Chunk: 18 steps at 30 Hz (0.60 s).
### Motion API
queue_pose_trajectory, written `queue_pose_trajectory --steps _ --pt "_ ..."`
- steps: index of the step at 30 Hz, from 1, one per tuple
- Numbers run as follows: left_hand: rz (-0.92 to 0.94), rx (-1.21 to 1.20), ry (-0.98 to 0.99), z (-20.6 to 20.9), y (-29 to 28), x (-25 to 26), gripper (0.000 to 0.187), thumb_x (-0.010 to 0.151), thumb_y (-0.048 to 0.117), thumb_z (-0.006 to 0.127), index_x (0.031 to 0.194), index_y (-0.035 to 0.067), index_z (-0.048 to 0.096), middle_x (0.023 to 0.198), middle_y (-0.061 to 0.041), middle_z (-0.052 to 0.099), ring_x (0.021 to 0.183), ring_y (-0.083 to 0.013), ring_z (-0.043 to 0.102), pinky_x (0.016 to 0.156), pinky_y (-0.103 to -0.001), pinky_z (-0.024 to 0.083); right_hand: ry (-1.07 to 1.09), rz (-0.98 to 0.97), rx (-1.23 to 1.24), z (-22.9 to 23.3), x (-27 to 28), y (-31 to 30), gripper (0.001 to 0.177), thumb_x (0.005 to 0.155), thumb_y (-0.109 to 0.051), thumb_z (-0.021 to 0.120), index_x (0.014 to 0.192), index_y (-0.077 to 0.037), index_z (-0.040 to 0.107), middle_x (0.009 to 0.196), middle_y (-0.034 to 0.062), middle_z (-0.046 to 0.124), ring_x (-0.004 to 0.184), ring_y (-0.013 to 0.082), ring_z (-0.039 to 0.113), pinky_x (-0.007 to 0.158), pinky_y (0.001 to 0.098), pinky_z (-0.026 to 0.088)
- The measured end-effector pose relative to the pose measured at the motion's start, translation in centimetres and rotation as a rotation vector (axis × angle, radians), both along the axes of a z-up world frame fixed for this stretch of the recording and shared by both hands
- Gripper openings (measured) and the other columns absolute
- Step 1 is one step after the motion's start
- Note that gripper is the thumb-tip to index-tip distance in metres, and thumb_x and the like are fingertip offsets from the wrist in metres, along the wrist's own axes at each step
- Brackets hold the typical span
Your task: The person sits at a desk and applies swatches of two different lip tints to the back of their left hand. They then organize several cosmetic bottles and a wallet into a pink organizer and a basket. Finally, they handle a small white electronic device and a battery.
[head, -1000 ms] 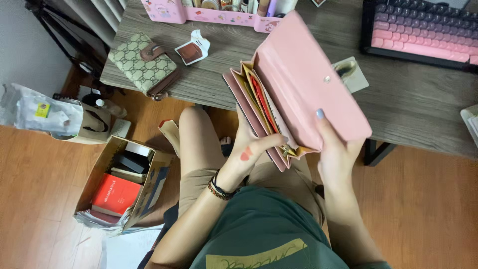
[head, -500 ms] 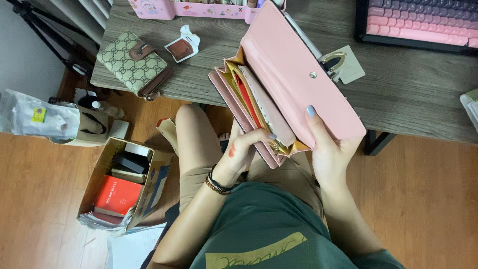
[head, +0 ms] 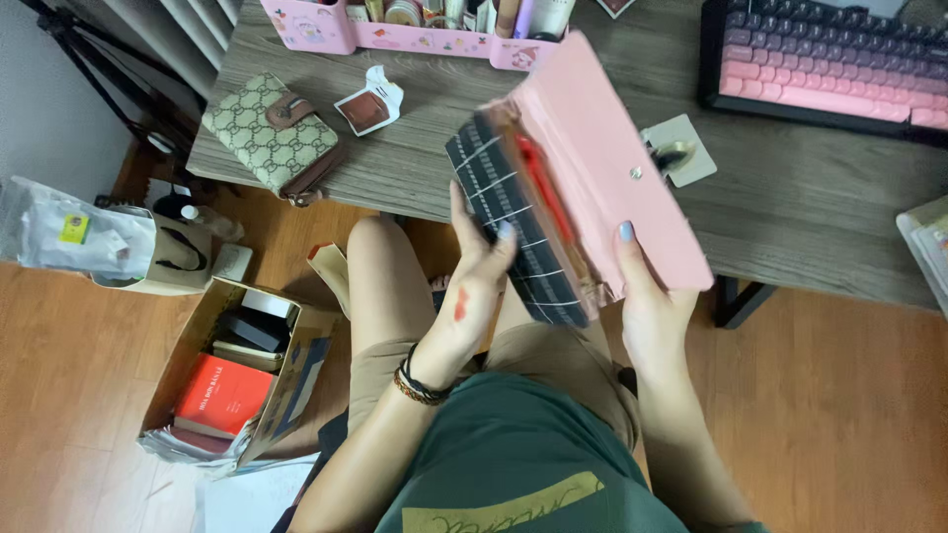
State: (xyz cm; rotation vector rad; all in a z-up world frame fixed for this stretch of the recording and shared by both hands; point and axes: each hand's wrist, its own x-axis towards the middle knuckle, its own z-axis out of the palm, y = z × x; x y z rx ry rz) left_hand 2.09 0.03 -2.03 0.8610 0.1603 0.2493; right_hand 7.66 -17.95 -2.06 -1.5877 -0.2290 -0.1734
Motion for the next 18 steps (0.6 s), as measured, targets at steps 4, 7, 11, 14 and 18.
queue_pose_trajectory --steps 4,7,11,14,18 --pt "0.073 0.151 0.037 1.2 0.1 -0.6 0.107 0.086 0.007 0.07 0.158 0.008 -0.009 0.149 -0.023 0.039 0.132 -0.0264 0.052 0.105 -0.039 0.053 -0.058 0.037 -0.106 1.0 -0.2 0.2 0.035 0.109 -0.02 0.063 0.133 0.005 0.065 0.122 0.0116 0.071 0.111 0.0139 0.065 0.097 0.0289 0.051" --pt "0.15 0.132 0.023 1.8 0.1 -0.7 0.086 0.079 -0.001 0.077 0.146 0.0 0.024 0.132 -0.019 0.056 0.116 -0.0236 0.064 0.096 -0.037 0.06 -0.013 0.076 -0.314 2.6 -0.7 0.4 0.032 0.105 -0.017 0.065 0.131 0.002 0.068 0.114 0.0128 0.075 0.102 0.0162 0.068 0.09 0.0302 0.054" --pt "0.073 0.09 0.008 1.7 0.2 -1.0 0.047 0.082 -0.002 0.077 0.124 -0.004 0.056 0.109 -0.011 0.07 0.097 -0.0201 0.07 0.087 -0.035 0.06 -0.312 0.258 -0.426 5.0 -1.7 1.5 0.042 0.096 -0.01 0.068 0.136 -0.001 0.062 0.128 0.0133 0.07 0.117 0.0194 0.068 0.103 0.031 0.052" --pt "0.023 0.085 -0.02 1.5 0.5 -1.2 0.043 0.085 0.0 0.076 0.124 -0.002 0.057 0.109 -0.007 0.071 0.101 -0.0156 0.069 0.091 -0.031 0.058 -0.288 0.241 -0.374 6.1 -2.4 2.3 0.041 0.096 -0.006 0.065 0.136 -0.004 0.058 0.132 0.0124 0.066 0.122 0.0183 0.065 0.103 0.0289 0.052" --pt "-0.043 0.073 0.037 1.3 1.0 -0.7 0.046 0.087 0.004 0.073 0.129 0.0 0.055 0.11 -0.008 0.071 0.099 -0.0159 0.069 0.087 -0.03 0.058 -0.217 0.287 -0.457 6.1 -2.1 2.3 0.039 0.098 -0.003 0.063 0.137 -0.006 0.064 0.121 0.0106 0.071 0.103 0.0149 0.067 0.091 0.0273 0.052"
